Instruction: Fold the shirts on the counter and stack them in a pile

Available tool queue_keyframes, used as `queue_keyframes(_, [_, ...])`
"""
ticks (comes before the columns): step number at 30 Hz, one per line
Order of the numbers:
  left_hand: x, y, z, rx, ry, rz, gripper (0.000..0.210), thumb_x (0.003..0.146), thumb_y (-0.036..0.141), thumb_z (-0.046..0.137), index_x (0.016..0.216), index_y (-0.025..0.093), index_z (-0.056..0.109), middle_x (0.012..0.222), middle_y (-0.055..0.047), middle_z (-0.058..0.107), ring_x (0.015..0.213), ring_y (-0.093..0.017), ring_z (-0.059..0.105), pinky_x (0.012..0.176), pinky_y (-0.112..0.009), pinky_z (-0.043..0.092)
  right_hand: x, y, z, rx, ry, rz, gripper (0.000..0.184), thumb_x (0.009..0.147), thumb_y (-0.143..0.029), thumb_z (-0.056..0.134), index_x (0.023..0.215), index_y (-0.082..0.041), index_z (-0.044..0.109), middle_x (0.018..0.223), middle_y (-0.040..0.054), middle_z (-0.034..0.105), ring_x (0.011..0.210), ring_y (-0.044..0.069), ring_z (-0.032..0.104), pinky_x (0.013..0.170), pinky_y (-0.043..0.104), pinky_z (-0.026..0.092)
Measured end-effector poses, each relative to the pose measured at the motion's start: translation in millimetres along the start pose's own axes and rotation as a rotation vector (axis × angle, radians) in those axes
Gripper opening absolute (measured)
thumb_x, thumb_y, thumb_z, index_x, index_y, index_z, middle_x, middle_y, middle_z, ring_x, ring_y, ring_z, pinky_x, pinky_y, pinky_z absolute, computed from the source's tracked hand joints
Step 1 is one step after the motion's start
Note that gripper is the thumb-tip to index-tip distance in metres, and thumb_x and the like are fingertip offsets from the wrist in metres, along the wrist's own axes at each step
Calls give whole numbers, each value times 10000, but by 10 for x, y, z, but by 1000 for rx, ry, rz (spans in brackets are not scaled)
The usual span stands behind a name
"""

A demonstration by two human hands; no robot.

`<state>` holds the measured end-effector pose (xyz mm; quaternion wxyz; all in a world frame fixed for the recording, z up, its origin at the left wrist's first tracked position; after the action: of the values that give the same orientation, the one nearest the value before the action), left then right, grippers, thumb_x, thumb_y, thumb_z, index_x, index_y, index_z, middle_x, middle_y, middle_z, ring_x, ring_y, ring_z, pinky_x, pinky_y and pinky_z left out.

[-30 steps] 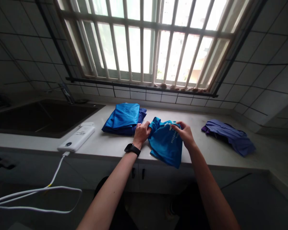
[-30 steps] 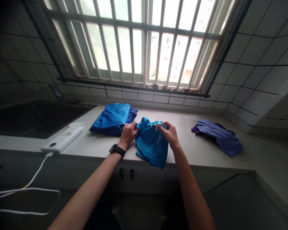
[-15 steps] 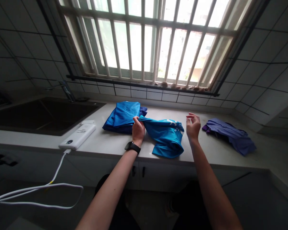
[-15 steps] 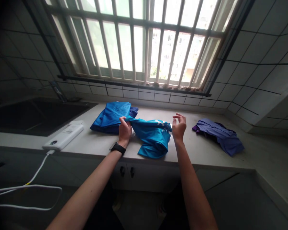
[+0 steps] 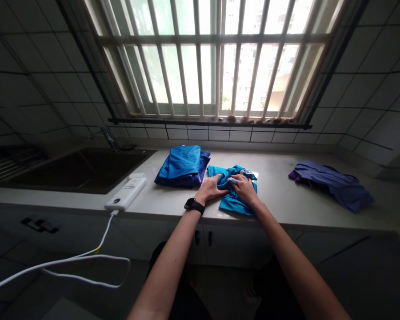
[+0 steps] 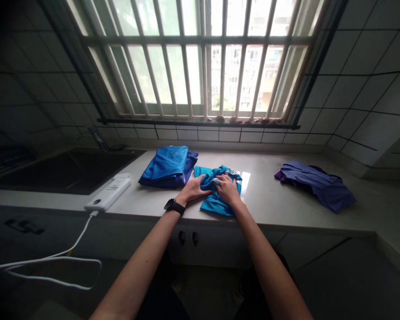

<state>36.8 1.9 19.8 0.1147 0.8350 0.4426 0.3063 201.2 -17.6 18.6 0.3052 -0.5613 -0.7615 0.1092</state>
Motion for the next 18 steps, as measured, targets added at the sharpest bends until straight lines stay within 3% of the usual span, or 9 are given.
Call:
queue_keyframes(3, [-11,6,6,47,-47,-5,354,800,408,812,1045,209,653,979,-71,756,912,-280,721,827,-367,558,-11,146,-148,322,206,46,403,1035,-463,457,1194,-288,783,1318,79,742,1290,282,627,1156,489,430])
queue_keyframes(6, [-10,31,-30,130,-53,-21,68,882,266,677,900,201,671,857,-84,743,849,-276,710,830,-375,538,-35,325,-314,596,445,144,627,957,-704,416,1143,-227,777,1234,120,771,1177,287,683,1052,441,513])
queue_keyframes(9, [-17,51,-101,162,2,-63,97,900,240,633,821,201,673,790,-80,723,836,-276,705,846,-392,534,-31,410,-385,799,529,220,758,843,-848,444,1048,-192,765,1153,135,783,1083,273,705,1000,417,545])
queue_keyframes(13, [-44,115,-132,77,40,-19,251,819,421,792,889,202,692,864,-69,738,886,-277,707,895,-414,549,-40,376,-354,1016,409,298,748,758,-915,523,969,-225,720,1008,86,783,1024,259,719,937,388,589])
queue_keyframes(16, [-45,189,-64,-35,-22,101,558,638,457,931,1073,198,697,1079,-104,758,999,-298,711,919,-421,570,-74,251,-257,1115,158,274,717,762,-903,569,987,-237,708,938,54,773,970,248,727,889,390,618])
queue_keyframes(18, [-20,226,-14,-88,-38,167,658,612,437,945,1168,198,687,1194,-131,747,1100,-316,702,967,-433,573,-111,158,-186,1145,-6,224,655,786,-842,631,1004,-232,730,924,54,774,950,248,734,869,390,630])
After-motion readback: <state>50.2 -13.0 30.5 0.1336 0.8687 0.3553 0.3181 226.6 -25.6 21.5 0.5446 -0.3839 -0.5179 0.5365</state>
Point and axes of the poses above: each hand's wrist, its own x-axis towards the middle knuckle, its own z-axis out of the palm, y = z × x, the point moved 6 cm from there along x, towards the middle knuckle
